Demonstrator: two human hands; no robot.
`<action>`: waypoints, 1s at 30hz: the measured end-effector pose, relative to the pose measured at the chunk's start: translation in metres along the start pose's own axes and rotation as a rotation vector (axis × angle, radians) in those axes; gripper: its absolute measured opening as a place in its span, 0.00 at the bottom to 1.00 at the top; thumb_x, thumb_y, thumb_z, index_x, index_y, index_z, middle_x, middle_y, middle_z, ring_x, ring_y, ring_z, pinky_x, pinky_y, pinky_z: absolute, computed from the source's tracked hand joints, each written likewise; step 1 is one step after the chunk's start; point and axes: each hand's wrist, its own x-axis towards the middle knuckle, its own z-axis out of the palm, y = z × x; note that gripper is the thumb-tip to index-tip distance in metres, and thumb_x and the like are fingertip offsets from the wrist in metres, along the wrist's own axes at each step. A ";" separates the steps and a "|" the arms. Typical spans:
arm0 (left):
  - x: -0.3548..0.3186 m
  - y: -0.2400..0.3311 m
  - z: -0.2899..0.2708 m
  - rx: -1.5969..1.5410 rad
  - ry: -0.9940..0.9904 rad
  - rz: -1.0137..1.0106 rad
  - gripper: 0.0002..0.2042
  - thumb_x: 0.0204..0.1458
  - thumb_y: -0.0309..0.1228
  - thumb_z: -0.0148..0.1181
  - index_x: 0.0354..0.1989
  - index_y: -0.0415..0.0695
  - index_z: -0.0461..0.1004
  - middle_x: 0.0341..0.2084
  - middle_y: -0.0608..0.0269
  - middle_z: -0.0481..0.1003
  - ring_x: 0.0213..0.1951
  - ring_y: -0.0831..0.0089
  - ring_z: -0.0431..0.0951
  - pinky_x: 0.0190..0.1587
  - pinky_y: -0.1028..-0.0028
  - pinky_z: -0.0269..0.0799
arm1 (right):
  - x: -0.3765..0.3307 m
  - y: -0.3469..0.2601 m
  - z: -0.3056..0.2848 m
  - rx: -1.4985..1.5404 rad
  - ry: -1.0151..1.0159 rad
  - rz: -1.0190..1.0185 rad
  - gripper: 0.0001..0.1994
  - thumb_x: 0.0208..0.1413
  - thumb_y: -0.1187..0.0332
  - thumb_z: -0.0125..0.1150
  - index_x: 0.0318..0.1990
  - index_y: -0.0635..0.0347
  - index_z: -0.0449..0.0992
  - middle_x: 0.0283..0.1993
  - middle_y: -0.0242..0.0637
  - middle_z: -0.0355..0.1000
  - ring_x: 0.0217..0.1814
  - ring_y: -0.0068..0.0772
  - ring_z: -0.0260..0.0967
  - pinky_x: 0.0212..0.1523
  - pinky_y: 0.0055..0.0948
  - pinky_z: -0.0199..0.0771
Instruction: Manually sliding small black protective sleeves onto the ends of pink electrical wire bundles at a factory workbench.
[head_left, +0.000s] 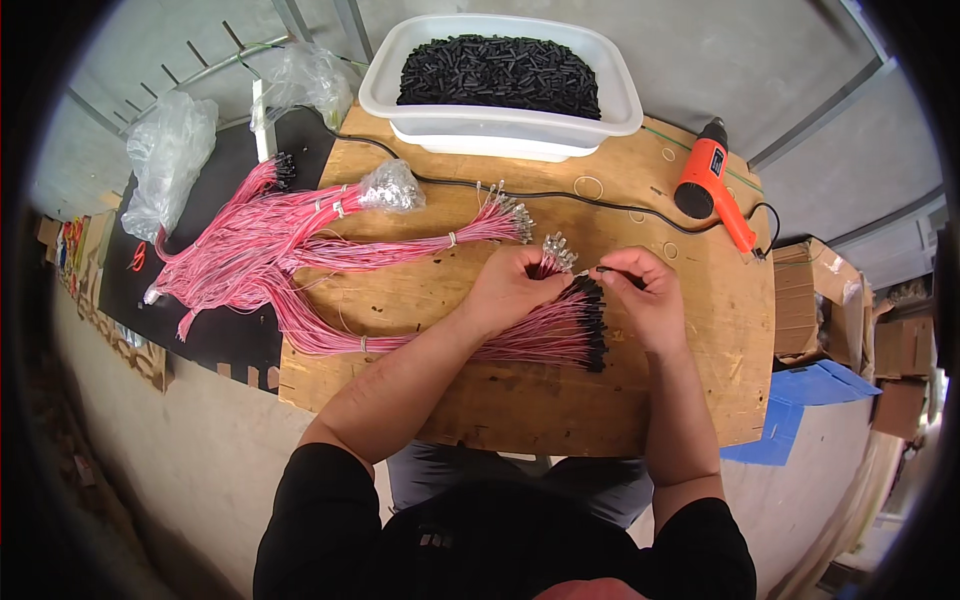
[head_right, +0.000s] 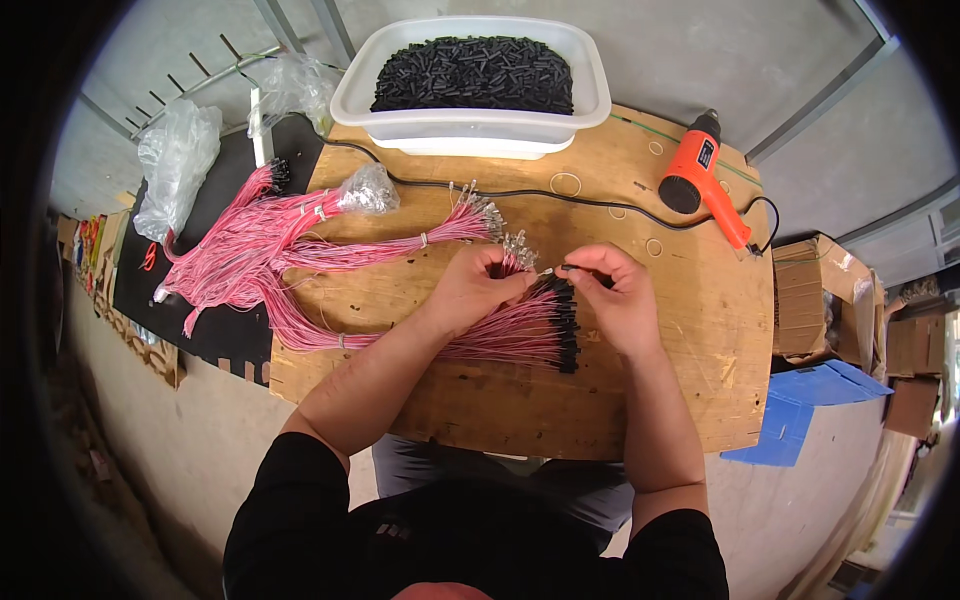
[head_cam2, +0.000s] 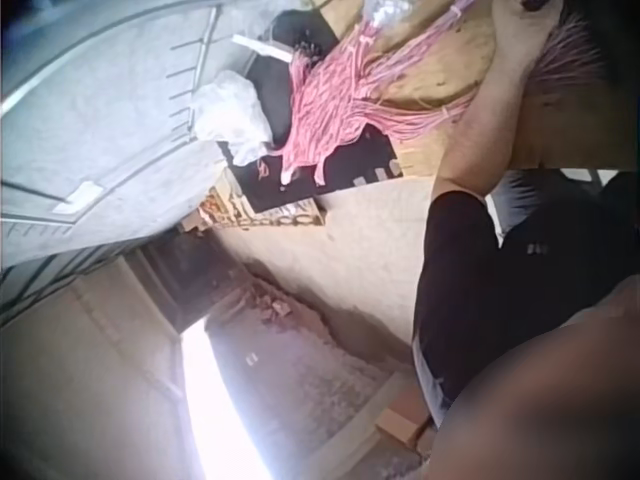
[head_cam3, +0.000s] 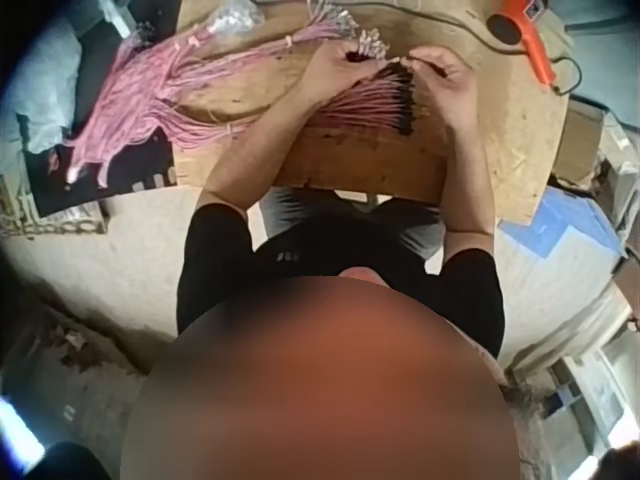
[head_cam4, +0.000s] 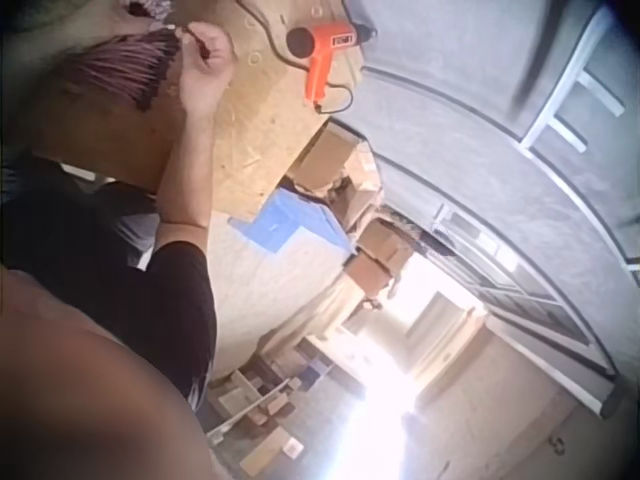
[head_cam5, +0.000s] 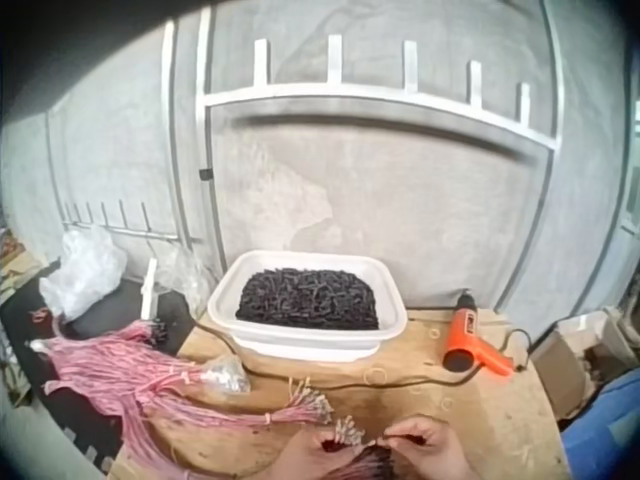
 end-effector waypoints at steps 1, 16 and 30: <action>0.000 0.000 0.000 -0.003 -0.002 0.000 0.07 0.57 0.27 0.66 0.30 0.38 0.77 0.22 0.69 0.76 0.24 0.85 0.71 0.27 0.80 0.65 | 0.000 0.001 0.000 0.027 0.001 -0.001 0.06 0.61 0.83 0.59 0.43 0.68 0.79 0.42 0.34 0.78 0.47 0.24 0.77 0.52 0.24 0.75; 0.000 0.000 -0.003 -0.005 0.003 0.005 0.08 0.57 0.27 0.66 0.29 0.35 0.79 0.21 0.74 0.74 0.25 0.88 0.67 0.25 0.80 0.64 | -0.001 0.010 0.003 0.030 0.019 0.014 0.07 0.58 0.82 0.63 0.43 0.68 0.80 0.41 0.35 0.79 0.43 0.20 0.76 0.47 0.20 0.77; -0.002 0.005 -0.002 0.041 -0.024 0.007 0.11 0.58 0.27 0.66 0.24 0.37 0.77 0.19 0.70 0.74 0.23 0.86 0.69 0.25 0.80 0.63 | -0.002 0.004 0.007 0.077 0.020 0.040 0.06 0.60 0.81 0.63 0.44 0.67 0.80 0.40 0.33 0.79 0.41 0.18 0.74 0.45 0.19 0.74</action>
